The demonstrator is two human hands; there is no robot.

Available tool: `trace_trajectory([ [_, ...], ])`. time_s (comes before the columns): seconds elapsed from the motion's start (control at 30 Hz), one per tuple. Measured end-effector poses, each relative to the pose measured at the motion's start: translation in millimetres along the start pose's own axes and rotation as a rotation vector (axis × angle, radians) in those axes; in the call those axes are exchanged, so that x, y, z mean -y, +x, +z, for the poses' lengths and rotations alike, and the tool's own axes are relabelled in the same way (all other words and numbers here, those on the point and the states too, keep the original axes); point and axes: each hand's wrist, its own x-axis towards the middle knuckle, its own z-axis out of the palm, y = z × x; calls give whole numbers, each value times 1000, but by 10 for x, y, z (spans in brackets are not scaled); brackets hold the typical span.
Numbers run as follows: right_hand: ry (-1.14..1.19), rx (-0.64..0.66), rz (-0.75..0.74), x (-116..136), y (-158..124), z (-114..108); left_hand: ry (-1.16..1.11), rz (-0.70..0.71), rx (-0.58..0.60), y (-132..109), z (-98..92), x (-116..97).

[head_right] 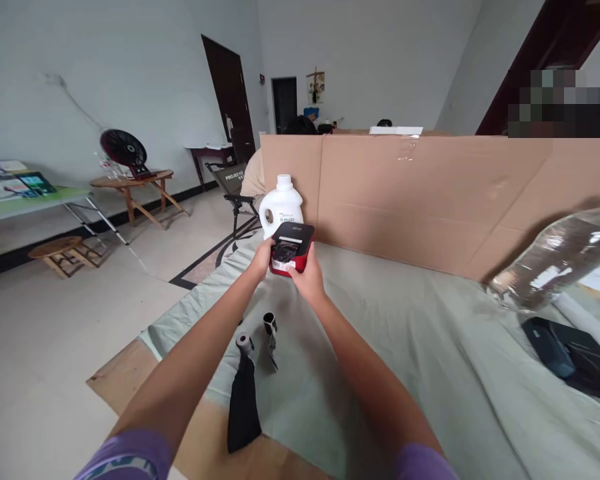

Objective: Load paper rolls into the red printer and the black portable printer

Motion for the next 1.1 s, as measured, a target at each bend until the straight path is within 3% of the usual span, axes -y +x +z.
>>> trace_trajectory([
  [0.2,61,70,-30,-312,-70,352,0,-12,12,142,-384,316],
  [0.4,-30,52,19,-435,-209,449,-12,-70,6,119,-387,418],
  [0.53,10,78,6,-409,-222,412,30,-97,-72,76,-326,320],
  [0.63,20,94,40,-354,-250,130,69,-17,-176,67,-330,53],
  [0.7,-33,88,52,-342,-332,-294,68,218,-254,34,-281,-171],
  [0.73,-75,74,53,-346,-401,-587,62,393,-240,-1,-208,-266],
  [0.77,-121,43,53,-354,-489,-930,64,463,-204,-58,-91,-333],
  [0.83,-216,-66,68,-362,-721,-1732,53,600,-54,-272,285,-345],
  [0.9,-335,-272,82,-339,-994,-2599,-1,659,137,-652,812,-173],
  [0.93,-423,-399,78,-318,-1129,-3022,-21,625,234,-893,1113,-25],
  [1.0,-637,-638,87,-283,-1365,-3783,15,407,463,-1406,1758,361],
  [1.1,-846,-904,208,-335,-1593,-4609,84,83,705,-2028,2767,1019],
])
